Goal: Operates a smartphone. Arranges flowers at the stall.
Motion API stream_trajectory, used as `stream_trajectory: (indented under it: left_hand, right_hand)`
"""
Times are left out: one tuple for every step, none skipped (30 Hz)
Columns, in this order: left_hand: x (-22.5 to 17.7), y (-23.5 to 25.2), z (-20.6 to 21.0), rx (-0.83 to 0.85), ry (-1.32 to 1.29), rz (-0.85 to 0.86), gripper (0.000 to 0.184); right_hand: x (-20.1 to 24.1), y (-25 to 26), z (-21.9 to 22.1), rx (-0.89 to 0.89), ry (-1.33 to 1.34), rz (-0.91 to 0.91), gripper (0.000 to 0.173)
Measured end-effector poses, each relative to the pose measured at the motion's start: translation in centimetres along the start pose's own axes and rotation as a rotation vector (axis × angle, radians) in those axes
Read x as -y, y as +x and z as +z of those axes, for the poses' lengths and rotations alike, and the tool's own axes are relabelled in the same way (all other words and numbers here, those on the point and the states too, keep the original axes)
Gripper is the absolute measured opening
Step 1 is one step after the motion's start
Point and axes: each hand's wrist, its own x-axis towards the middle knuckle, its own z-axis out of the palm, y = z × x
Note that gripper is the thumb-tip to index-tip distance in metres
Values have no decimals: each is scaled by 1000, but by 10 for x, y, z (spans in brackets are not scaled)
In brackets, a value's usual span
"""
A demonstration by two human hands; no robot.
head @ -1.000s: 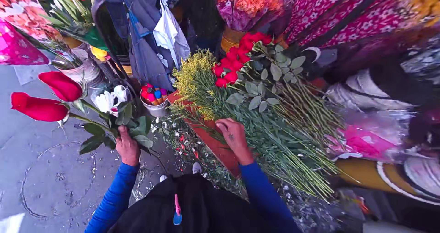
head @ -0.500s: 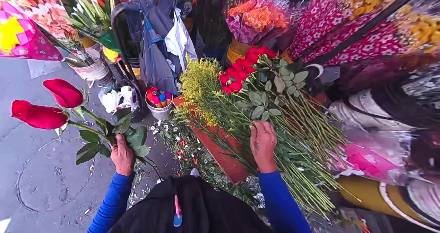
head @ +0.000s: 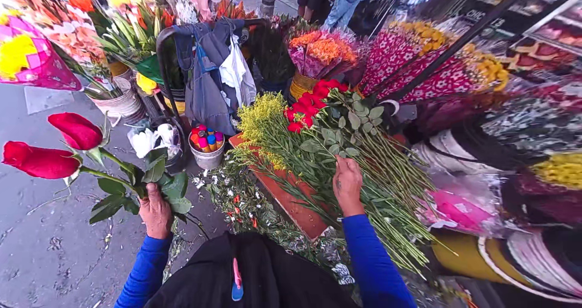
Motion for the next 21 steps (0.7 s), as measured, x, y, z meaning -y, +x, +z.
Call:
stream_trajectory:
  left_hand:
    - [0, 0, -3, 1, -6, 4, 20]
    - [0, 0, -6, 2, -21, 16, 19]
    - [0, 0, -8, 1, -32, 30, 18]
    - [0, 1, -10, 0, -37, 45, 17]
    - [0, 2, -11, -5, -34, 52, 16]
    - [-1, 2, -13, -10, -24, 48, 16]
    - [-1, 1, -14, -20, -11, 41, 17]
    - [-1, 1, -16, -26, -7, 37, 17]
    - [0, 1, -18, -33, -4, 32, 17]
    - [0, 1, -20, -44, 5, 27, 18]
    - [0, 2, -22, -51, 16, 25, 19]
    - [-1, 2, -24, -56, 21, 23, 19]
    - [-2, 1, -25, -55, 23, 18, 19]
    - [-2, 0, -27, -54, 25, 14, 19]
    - [-1, -1, -30, -49, 22, 16, 17]
    - [1, 0, -31, -39, 25, 18, 16]
    - [2, 0, -31, -22, 37, 6, 16]
    - [4, -2, -32, 1, 59, -19, 19]
    - [5, -3, -32, 32, 69, -40, 27]
    - [6, -4, -33, 65, 62, -57, 40]
    - [4, -6, -30, 109, 32, -76, 54]
  right_hand:
    - [-4, 2, 6, 59, -53, 18, 37]
    - [-4, 4, 11, 102, -85, 34, 42]
    - [0, 4, 14, 107, -93, 23, 45]
    - [8, 3, 16, 71, -70, -32, 42]
    - [17, 2, 18, 35, -18, -117, 33]
    - [26, -3, 22, 53, 36, -203, 26]
    - [34, -9, 28, 152, 80, -269, 25]
    - [41, -17, 35, 316, 104, -299, 30]
    - [48, -28, 43, 468, 89, -291, 37]
    - [54, -39, 49, 579, 58, -254, 45]
    - [59, -48, 54, 623, 33, -222, 48]
    - [60, -54, 57, 599, 18, -202, 43]
    - [61, -59, 57, 539, 10, -185, 37]
    - [64, -62, 52, 462, 18, -159, 34]
    - [70, -66, 42, 379, 41, -129, 33]
    - [78, -67, 29, 288, 66, -116, 32]
    - [85, -67, 14, 200, 88, -123, 33]
    - [91, -68, -2, 135, 111, -138, 34]
    - [98, -70, -18, 108, 148, -150, 35]
    - [107, -73, -33, 113, 197, -156, 37]
    - [117, -75, -48, 141, 258, -156, 37]
